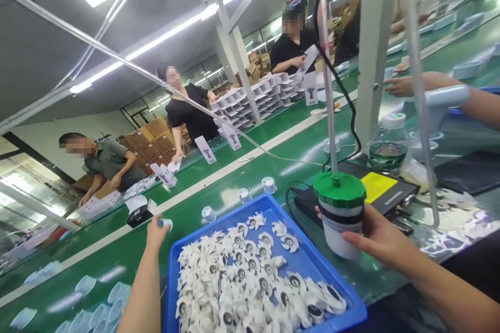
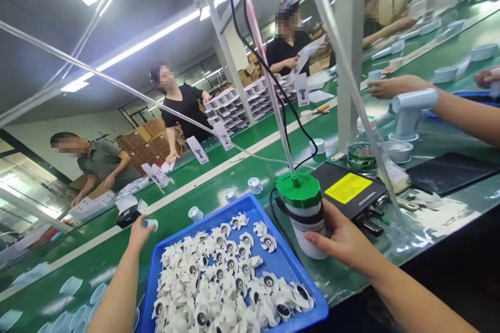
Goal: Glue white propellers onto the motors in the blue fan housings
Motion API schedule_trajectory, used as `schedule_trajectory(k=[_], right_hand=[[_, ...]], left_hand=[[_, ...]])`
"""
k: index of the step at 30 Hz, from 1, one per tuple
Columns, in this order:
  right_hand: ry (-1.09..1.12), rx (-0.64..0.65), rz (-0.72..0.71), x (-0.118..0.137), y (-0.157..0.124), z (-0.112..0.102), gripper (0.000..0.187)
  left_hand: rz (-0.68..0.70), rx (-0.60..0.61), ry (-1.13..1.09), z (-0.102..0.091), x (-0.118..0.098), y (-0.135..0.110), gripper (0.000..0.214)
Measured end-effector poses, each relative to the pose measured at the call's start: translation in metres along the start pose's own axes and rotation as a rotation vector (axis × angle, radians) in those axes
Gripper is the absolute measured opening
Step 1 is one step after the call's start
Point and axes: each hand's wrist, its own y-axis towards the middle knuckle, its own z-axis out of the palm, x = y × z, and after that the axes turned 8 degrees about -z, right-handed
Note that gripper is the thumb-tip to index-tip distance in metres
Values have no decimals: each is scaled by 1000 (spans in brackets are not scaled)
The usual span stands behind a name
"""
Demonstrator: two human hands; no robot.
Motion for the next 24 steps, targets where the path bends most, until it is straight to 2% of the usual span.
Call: schedule_trajectory(k=[2,3,6,8,10,11,12,14,16,18,20,24], right_hand=[[126,2,97,4,1,3,50],[185,-7,144,10,3,5,51],[342,-39,251,40,19,15,56],[468,-36,271,68,36,28,64],[769,-81,236,96,52,48,78],[870,-70,242,108,59,61,77],[970,16,255,117,63,75,74],[1122,197,293,129,65,103,71],[1218,299,369,133,59,128,72],[1245,305,426,133,51,146,72],[1190,265,398,134,43,153,66],[999,223,301,141,37,149,59]], left_hand=[[18,-14,-83,-12,2,-20,59],[44,4,-126,-16,5,-37,67],[206,149,-286,-18,6,-111,69],[338,232,-388,-11,-6,-165,56],[458,235,-464,2,-29,-209,49],[526,233,-491,9,-41,-226,46],[597,238,-506,16,-54,-239,46],[707,259,-511,28,-74,-257,48],[742,277,-494,34,-87,-267,49],[729,274,-469,34,-92,-273,47],[724,268,-435,31,-94,-278,46],[729,259,-381,27,-97,-285,46]])
